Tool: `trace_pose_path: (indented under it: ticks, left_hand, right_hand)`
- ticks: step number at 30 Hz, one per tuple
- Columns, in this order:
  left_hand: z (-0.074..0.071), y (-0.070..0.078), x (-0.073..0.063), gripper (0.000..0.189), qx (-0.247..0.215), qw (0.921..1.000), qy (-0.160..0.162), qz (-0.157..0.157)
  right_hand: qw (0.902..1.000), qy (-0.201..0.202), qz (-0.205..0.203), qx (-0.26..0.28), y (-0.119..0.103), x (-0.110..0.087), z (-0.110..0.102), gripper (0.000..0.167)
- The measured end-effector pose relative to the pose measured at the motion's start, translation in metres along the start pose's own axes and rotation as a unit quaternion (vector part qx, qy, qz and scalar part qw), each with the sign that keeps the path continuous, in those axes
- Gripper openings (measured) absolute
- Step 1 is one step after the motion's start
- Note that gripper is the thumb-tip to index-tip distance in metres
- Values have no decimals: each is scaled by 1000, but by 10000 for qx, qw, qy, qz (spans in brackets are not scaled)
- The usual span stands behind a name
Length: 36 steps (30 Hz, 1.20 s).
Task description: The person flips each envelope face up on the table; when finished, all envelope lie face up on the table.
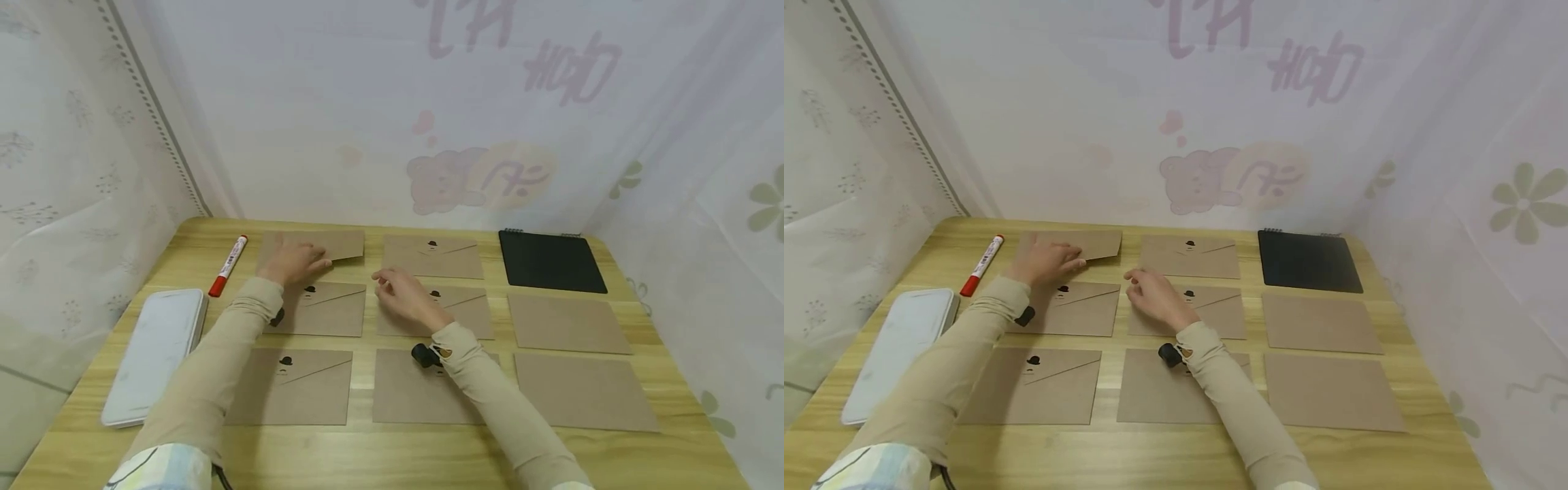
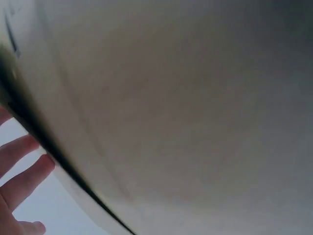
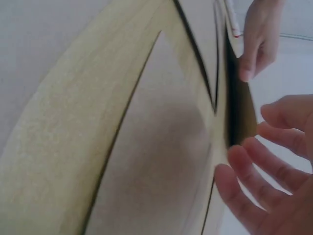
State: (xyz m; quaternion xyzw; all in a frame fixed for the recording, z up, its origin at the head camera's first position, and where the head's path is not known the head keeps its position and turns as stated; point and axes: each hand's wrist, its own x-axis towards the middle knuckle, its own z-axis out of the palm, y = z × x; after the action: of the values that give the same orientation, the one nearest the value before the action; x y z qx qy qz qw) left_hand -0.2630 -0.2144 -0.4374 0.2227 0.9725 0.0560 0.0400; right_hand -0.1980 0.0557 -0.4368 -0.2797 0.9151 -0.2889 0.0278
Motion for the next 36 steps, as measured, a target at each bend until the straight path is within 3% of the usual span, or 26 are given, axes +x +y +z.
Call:
trace_pose_path:
  ticks: [4, 7, 12, 16, 23, 26, 31, 36]
  left_hand:
    - [3, -1, -4, 51, -60, 9998, 48, -164]
    - [2, -1, -5, 51, -163, 9993, 32, -341]
    - [2, -3, -5, 58, -276, 9975, 37, -650]
    - [1, -4, -6, 57, -661, 9959, 124, -611]
    - [-3, -4, -10, 56, -1448, 9867, -75, -735]
    - [-3, -6, -11, 58, -1622, 9836, -21, -788]
    - [0, -9, -14, 64, -1981, 9780, 76, -654]
    - [-1, -15, -19, 74, -2761, 9574, -133, -840]
  right_hand:
    - [9985, 59, -307, -456, 0, 13, 4, 34]
    - [9911, 67, -767, -1085, 1, 27, 6, 39]
    - [9637, 5, -1343, -2309, 5, 55, 8, 54]
    - [9449, 53, -1483, -2919, 5, 74, 6, 56]
    - [9452, -48, -1655, -2814, 6, 92, 4, 61]
    - [9439, 113, -1896, -2701, 5, 99, 3, 63]
    - [9516, 247, -1992, -2329, 5, 108, 5, 62]
    - [9612, 396, -1966, -1896, 3, 117, 7, 59]
